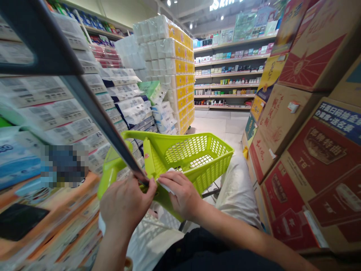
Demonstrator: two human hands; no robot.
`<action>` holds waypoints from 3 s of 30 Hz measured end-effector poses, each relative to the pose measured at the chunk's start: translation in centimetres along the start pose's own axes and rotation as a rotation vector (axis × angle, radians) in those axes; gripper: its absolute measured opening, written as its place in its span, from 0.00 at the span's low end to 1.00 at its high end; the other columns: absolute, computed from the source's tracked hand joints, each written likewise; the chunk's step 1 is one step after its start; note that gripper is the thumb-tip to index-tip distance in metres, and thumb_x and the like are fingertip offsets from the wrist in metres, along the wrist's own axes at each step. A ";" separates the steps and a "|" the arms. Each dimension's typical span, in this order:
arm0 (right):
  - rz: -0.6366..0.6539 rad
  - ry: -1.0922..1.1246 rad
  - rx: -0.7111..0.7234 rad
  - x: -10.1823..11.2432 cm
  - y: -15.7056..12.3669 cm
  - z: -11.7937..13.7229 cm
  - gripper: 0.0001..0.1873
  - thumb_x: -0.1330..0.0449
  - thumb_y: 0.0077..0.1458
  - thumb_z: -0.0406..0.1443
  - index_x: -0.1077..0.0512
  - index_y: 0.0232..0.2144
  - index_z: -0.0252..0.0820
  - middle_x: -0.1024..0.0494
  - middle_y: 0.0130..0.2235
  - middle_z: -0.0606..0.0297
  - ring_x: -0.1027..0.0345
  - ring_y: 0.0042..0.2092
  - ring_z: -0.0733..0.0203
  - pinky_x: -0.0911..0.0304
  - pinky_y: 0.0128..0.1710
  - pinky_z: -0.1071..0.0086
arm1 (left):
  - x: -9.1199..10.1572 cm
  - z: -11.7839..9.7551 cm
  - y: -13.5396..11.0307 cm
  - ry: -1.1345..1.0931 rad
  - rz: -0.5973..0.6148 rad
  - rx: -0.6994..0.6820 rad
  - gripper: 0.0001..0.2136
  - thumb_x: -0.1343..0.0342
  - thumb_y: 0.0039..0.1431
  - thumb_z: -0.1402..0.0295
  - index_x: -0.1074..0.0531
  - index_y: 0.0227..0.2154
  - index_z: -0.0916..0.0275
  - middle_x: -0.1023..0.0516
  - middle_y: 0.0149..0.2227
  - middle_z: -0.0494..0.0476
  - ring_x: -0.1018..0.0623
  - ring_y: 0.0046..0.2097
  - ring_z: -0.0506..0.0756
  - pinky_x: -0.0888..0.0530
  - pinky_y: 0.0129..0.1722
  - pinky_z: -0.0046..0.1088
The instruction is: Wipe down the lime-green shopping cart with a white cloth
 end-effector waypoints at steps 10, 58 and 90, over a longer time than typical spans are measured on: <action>0.012 0.022 -0.045 -0.6 0.5 0.0 0.23 0.49 0.56 0.25 0.28 0.51 0.40 0.23 0.48 0.55 0.31 0.51 0.56 0.34 0.57 0.59 | -0.4 0.2 0.2 0.008 0.064 0.029 0.20 0.55 0.59 0.52 0.25 0.27 0.60 0.19 0.28 0.63 0.20 0.34 0.66 0.33 0.30 0.36; -0.004 -0.029 -0.052 0.1 -0.3 -1.0 0.24 0.50 0.57 0.24 0.29 0.53 0.40 0.23 0.48 0.54 0.32 0.53 0.55 0.35 0.58 0.57 | 0.3 -1.9 -1.3 0.077 0.019 -0.231 0.24 0.59 0.65 0.55 0.23 0.27 0.63 0.21 0.25 0.63 0.22 0.33 0.63 0.35 0.35 0.40; -0.012 -0.097 -0.091 1.5 -2.4 -4.0 0.26 0.51 0.56 0.24 0.32 0.56 0.41 0.25 0.51 0.54 0.34 0.55 0.53 0.35 0.58 0.54 | 0.4 -1.9 -1.3 0.124 -0.001 -0.229 0.24 0.60 0.65 0.54 0.23 0.28 0.62 0.22 0.24 0.60 0.22 0.32 0.63 0.35 0.34 0.39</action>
Point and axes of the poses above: each hand's wrist, its own y-axis towards the middle knuckle, its own x-axis out of the back of the hand, z = x × y, the point moved 10 cm from there along y, towards the middle knuckle
